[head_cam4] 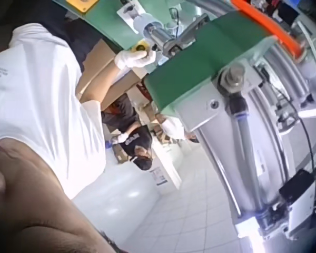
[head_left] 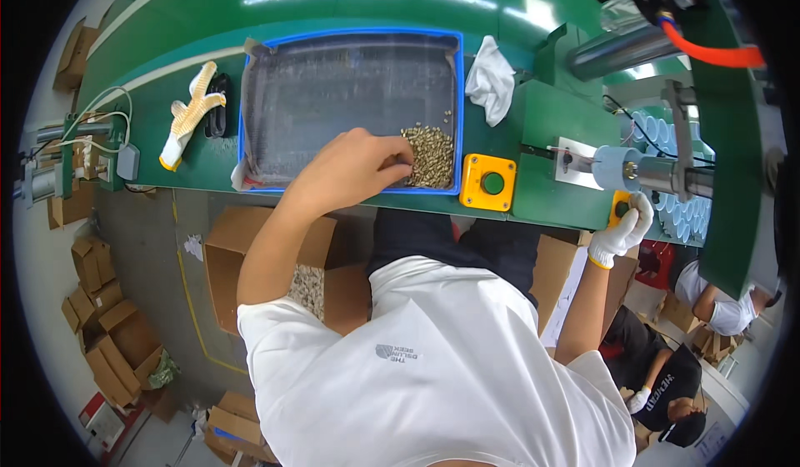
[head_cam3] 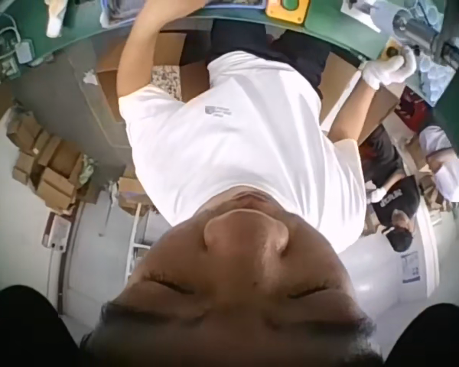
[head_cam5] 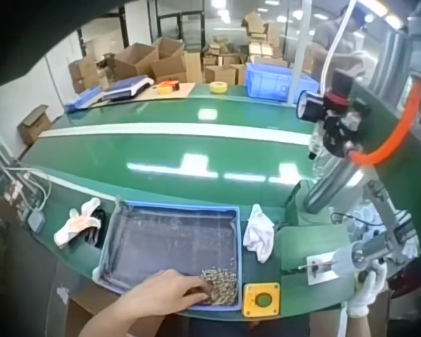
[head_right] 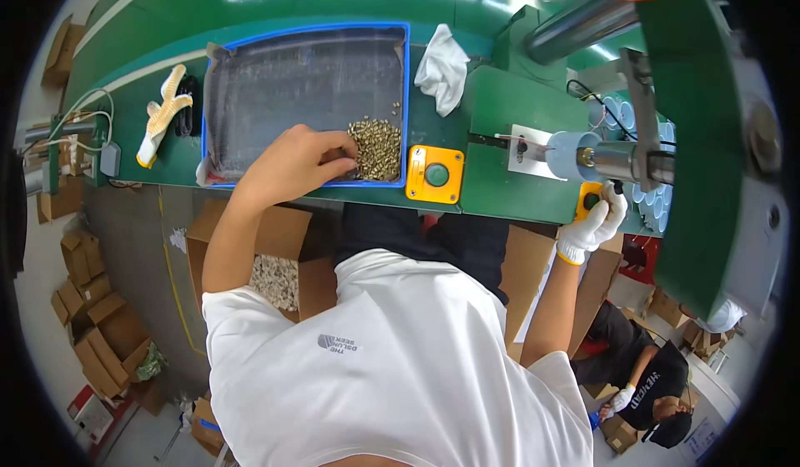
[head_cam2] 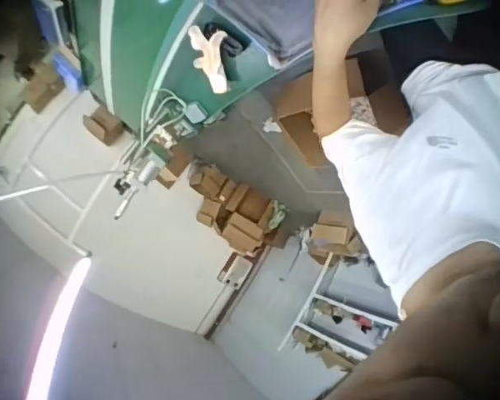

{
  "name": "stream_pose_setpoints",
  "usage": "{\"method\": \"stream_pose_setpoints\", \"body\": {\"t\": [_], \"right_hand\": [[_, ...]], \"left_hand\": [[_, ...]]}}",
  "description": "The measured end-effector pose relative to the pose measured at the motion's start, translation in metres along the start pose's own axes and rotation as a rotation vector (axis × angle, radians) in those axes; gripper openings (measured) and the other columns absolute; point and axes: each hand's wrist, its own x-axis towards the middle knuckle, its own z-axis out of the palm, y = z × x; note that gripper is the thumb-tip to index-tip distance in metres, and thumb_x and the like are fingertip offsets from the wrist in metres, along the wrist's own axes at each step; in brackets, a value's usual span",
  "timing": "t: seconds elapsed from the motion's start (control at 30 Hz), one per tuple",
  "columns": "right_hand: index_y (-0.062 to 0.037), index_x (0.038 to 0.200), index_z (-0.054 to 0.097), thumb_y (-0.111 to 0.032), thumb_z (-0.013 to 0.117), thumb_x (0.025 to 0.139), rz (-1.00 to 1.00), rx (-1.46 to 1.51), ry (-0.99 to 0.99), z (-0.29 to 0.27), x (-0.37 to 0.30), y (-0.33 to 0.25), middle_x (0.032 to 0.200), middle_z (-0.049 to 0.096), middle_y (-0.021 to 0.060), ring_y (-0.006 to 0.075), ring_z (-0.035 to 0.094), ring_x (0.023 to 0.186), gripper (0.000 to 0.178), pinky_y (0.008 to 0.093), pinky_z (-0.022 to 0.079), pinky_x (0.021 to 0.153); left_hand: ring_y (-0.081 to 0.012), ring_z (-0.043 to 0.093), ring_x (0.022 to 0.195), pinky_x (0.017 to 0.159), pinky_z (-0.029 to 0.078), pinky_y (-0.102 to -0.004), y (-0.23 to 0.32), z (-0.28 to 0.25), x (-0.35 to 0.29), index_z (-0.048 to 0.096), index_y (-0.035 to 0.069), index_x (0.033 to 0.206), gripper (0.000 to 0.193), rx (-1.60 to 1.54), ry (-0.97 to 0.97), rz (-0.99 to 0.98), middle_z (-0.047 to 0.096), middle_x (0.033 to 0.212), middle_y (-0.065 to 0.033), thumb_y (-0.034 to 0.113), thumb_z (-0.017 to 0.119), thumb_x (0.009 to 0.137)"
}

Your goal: Assembling small electronic components using a manual press machine on a production line.

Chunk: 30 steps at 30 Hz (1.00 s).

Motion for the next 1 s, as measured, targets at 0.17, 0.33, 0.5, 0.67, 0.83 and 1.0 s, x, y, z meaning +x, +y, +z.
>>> {"method": "stream_pose_setpoints", "body": {"t": [0.17,0.33,0.5,0.67,0.83,1.0], "right_hand": [[0.0051,0.13,0.067,-0.016,0.054,0.11,-0.009,0.039,-0.022,0.01,0.0,0.0,0.128,0.067,0.013,0.0248,0.066,0.117,0.032,0.0421,0.052,0.11],[0.005,0.129,0.07,-0.01,0.054,0.108,-0.02,0.08,-0.037,0.014,0.005,-0.01,0.126,0.071,0.0136,0.0233,0.067,0.115,0.03,0.0394,0.053,0.108],[0.0036,0.122,0.072,-0.002,0.055,0.106,-0.037,0.004,-0.06,0.007,0.009,-0.021,0.118,0.072,0.0112,0.0208,0.068,0.108,0.023,0.0349,0.056,0.098],[0.0029,0.122,0.073,-0.007,0.079,0.09,-0.233,-0.178,-0.192,0.01,0.024,-0.043,0.117,0.074,0.0181,0.0329,0.072,0.101,0.035,0.0433,0.058,0.093],[0.0021,0.123,0.071,-0.024,0.097,0.076,-0.147,-0.154,-0.214,0.045,0.045,-0.163,0.107,0.075,0.0189,0.0399,0.072,0.099,0.06,0.0467,0.058,0.093],[-0.0044,0.117,0.07,-0.018,0.09,0.082,-0.233,0.237,-0.264,0.076,0.072,-0.166,0.096,0.074,0.0149,0.0307,0.072,0.079,0.043,0.0427,0.055,0.069]], "left_hand": [[-0.0322,0.073,0.098,0.087,0.059,-0.043,-0.028,0.017,-0.004,0.075,0.004,0.117,0.031,0.173,0.376,0.17,0.07,0.106,-0.0113,0.016,0.087,0.091],[-0.038,0.072,0.104,0.092,0.058,-0.0468,-0.023,0.033,0.011,0.078,0.003,0.117,0.027,0.186,0.349,0.115,0.072,0.105,-0.0148,0.017,0.081,0.094],[-0.0439,0.07,0.099,0.087,0.056,-0.0503,-0.022,0.046,0.027,0.075,0.0,0.105,0.014,0.255,0.348,0.237,0.07,0.098,-0.0203,0.011,0.075,0.097],[-0.0435,0.067,0.092,0.083,0.054,-0.0459,-0.015,0.054,0.007,0.068,-0.002,0.105,0.008,0.192,0.449,0.188,0.067,0.095,-0.0202,0.004,0.071,0.099],[-0.0361,0.065,0.085,0.082,0.054,-0.041,-0.022,0.06,0.018,0.063,-0.003,0.107,0.005,0.067,0.558,0.205,0.064,0.092,-0.0187,0.0,0.065,0.103],[-0.0321,0.067,0.085,0.083,0.054,-0.0387,-0.025,0.069,0.01,0.064,-0.003,0.107,0.005,0.091,0.604,0.148,0.068,0.093,-0.0187,0.0,0.065,0.103]]}}
